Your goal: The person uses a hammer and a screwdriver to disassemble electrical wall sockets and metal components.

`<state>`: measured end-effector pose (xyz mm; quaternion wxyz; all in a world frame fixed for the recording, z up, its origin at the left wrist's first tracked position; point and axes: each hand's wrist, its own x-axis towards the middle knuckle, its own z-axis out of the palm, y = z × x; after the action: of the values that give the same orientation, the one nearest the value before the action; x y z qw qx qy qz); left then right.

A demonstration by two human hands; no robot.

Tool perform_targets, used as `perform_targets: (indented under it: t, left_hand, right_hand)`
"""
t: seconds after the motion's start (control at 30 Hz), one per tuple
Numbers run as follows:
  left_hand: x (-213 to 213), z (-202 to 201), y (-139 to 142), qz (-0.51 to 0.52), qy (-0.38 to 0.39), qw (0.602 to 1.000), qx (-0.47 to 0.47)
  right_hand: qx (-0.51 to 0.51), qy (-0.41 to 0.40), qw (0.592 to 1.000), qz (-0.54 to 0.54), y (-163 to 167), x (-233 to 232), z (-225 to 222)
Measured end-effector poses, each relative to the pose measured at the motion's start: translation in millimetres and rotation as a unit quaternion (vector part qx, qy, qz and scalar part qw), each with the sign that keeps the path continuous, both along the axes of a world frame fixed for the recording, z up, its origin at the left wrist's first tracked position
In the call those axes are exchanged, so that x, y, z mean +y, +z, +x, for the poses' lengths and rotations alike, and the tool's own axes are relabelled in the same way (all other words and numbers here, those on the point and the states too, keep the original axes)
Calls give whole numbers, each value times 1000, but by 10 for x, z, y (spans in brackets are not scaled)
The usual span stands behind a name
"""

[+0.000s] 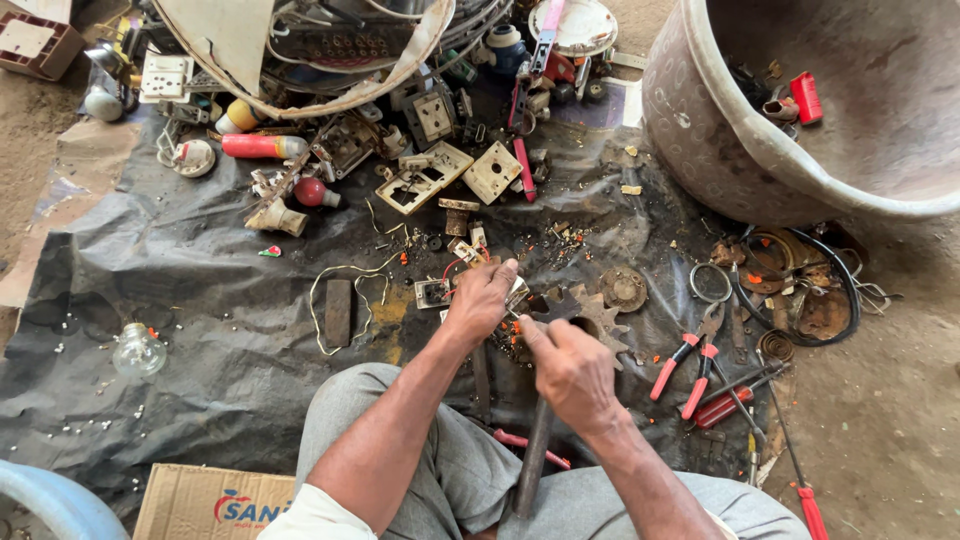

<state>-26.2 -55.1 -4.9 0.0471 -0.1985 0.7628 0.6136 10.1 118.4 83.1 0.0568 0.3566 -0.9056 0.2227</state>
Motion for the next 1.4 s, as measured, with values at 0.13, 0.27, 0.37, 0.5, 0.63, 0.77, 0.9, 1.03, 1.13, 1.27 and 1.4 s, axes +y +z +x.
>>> perform_targets:
  t: [0.13, 0.27, 0.37, 0.5, 0.63, 0.77, 0.9, 1.03, 1.13, 1.27, 1.4]
  left_hand:
    - [53, -18, -74, 33, 26, 999, -13]
    - [156, -32, -229, 34, 54, 996, 58]
    - [170, -25, -275, 85, 46, 995, 33]
    - [129, 1, -193, 82, 36, 995, -35]
    - [129, 2, -102, 60, 40, 997, 10]
    - [141, 0, -99, 51, 34, 998, 4]
    - [147, -9, -96, 36, 37, 999, -1]
    - [139, -14, -39, 43, 27, 999, -4]
    - [127, -19, 3, 55, 20, 998, -18]
    - [133, -5, 10, 37, 7, 999, 1]
    - [133, -13, -21, 21, 4, 1000, 6]
  right_hand:
    - [-63, -65, 992, -91, -17, -68, 68]
    - [-88, -110, 983, -114, -113, -60, 34]
    - [-133, -112, 983, -65, -120, 18, -51]
    - [-107, -126, 980, -110, -54, 6, -32]
    - [1, -99, 984, -149, -21, -74, -1]
    - [-72, -134, 985, -85, -66, -37, -39]
    - [-120, -119, 983, -79, -101, 14, -62]
    - [-94, -127, 982, -106, -68, -28, -37]
    - [-93, -126, 982, -103, -24, -37, -29]
    - [-83, -103, 989, -60, -19, 4, -78]
    - [-107, -110, 986, -60, -43, 24, -104]
